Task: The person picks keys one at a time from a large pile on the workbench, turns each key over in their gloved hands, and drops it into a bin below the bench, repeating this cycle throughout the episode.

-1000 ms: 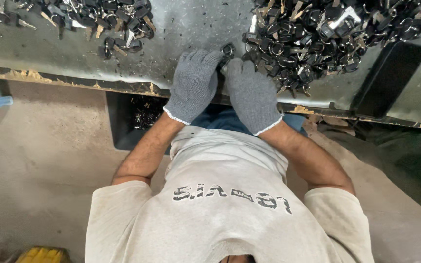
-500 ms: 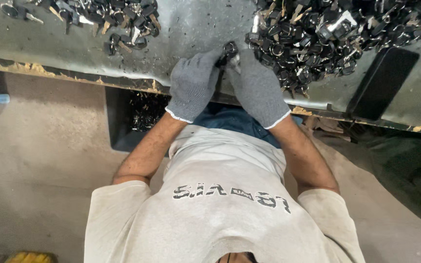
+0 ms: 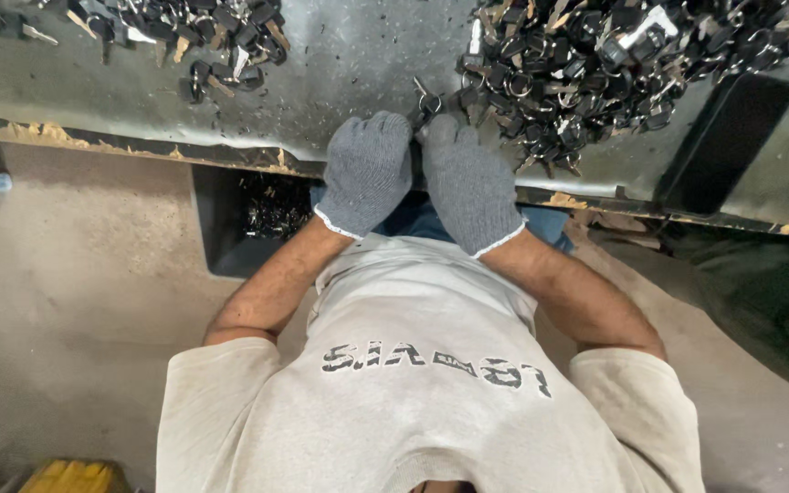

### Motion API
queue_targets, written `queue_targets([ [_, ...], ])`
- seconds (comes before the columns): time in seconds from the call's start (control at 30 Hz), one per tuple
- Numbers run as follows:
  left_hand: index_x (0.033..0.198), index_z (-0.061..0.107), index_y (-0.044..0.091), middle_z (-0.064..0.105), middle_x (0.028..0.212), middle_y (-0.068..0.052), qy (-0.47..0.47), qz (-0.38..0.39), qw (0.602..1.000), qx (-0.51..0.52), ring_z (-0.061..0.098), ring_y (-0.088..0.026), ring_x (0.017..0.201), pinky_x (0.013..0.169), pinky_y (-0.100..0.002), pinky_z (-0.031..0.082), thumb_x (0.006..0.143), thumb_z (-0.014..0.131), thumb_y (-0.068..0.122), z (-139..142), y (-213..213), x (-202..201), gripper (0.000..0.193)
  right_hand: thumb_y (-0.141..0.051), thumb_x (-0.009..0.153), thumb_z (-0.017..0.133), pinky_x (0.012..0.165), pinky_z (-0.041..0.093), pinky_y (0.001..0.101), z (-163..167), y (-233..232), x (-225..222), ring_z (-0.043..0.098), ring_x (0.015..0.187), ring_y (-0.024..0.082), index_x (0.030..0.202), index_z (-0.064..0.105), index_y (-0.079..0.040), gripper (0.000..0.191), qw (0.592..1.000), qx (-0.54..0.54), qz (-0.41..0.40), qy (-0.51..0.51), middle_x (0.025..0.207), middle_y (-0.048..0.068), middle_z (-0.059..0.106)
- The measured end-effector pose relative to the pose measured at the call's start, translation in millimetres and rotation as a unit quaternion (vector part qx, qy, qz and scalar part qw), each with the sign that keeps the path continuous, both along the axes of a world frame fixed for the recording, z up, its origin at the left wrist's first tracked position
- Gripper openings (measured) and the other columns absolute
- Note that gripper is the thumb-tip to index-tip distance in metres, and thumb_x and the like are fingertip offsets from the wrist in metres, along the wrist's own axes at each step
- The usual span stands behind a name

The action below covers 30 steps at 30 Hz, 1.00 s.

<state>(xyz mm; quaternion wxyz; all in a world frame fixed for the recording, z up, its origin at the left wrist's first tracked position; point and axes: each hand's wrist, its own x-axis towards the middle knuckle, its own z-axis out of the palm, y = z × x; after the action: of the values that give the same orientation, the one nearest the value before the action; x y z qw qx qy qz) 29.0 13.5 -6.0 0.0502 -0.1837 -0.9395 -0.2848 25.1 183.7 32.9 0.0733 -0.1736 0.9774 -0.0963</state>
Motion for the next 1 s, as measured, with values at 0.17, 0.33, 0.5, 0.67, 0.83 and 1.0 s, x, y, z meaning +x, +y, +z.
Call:
queue_targets([
  [0.17, 0.093, 0.058, 0.007, 0.058, 0.087, -0.015, -0.01, -0.005, 1.0, -0.008, 0.06, -0.035, 0.079, 0.073, -0.048, 0.048, 0.085, 0.069, 0.009, 7.9, 2.7, -2.3, 0.014, -0.02, 0.101, 0.063, 0.054, 0.052, 0.0564, -0.1, 11.1, -17.8, 0.069, 0.067, 0.047, 0.109, 0.051, 0.004, 0.028, 0.975, -0.154, 0.029, -0.156, 0.077, 0.027, 0.069],
  [0.33, 0.102, 0.068, 0.011, 0.067, 0.089, -0.015, -0.19, 0.018, 0.982, -0.008, 0.065, -0.039, 0.082, 0.072, -0.05, 0.048, 0.101, 0.069, 0.024, 39.8, -14.0, -12.9, 0.013, -0.022, 0.098, 0.067, 0.062, 0.053, 0.0559, 12.5, 18.8, -13.2, 0.069, 0.077, 0.048, 0.121, 0.055, 0.0, 0.034, 0.973, -0.192, 0.0, -0.127, 0.083, 0.026, 0.068],
  [0.5, 0.116, 0.064, 0.009, 0.069, 0.103, -0.014, 0.043, -0.02, 0.999, 0.005, 0.068, -0.036, 0.096, 0.083, -0.046, 0.052, 0.093, 0.073, 0.018, 43.9, -19.1, -49.1, 0.025, -0.03, 0.093, 0.069, 0.055, 0.054, 0.054, 22.6, -1.0, 3.3, 0.07, 0.077, 0.043, 0.116, 0.056, -0.004, 0.037, 0.994, -0.08, 0.056, -0.049, 0.092, 0.02, 0.07],
  [0.67, 0.134, 0.057, 0.006, 0.07, 0.114, -0.013, 0.012, -0.086, 0.988, 0.126, 0.068, -0.034, 0.104, 0.091, -0.044, 0.053, 0.097, 0.075, 0.016, 26.4, -13.0, -59.1, 0.043, -0.026, 0.098, 0.068, 0.06, 0.055, 0.0544, 20.7, 1.1, -5.6, 0.07, 0.075, 0.045, 0.11, 0.054, 0.001, 0.033, 0.987, -0.082, -0.007, -0.134, 0.087, 0.024, 0.069],
  [0.83, 0.124, 0.06, 0.007, 0.071, 0.094, -0.008, -0.095, 0.04, 0.99, 0.1, 0.067, -0.034, 0.087, 0.081, -0.048, 0.05, 0.091, 0.078, 0.016, 19.3, -20.5, -34.1, 0.038, -0.024, 0.103, 0.066, 0.058, 0.055, 0.0521, 16.0, 20.5, -11.2, 0.07, 0.072, 0.045, 0.111, 0.053, 0.0, 0.028, 0.988, -0.115, -0.065, -0.082, 0.089, 0.025, 0.069],
  [1.0, 0.113, 0.066, 0.01, 0.068, 0.101, -0.013, -0.007, 0.014, 0.998, 0.063, 0.064, -0.036, 0.096, 0.089, -0.048, 0.048, 0.092, 0.073, 0.011, 13.6, -16.6, -25.0, 0.023, -0.023, 0.098, 0.067, 0.053, 0.056, 0.0479, 6.2, 11.8, -20.1, 0.071, 0.069, 0.041, 0.115, 0.055, 0.0, 0.031, 0.991, -0.13, -0.014, -0.031, 0.086, 0.023, 0.07],
])
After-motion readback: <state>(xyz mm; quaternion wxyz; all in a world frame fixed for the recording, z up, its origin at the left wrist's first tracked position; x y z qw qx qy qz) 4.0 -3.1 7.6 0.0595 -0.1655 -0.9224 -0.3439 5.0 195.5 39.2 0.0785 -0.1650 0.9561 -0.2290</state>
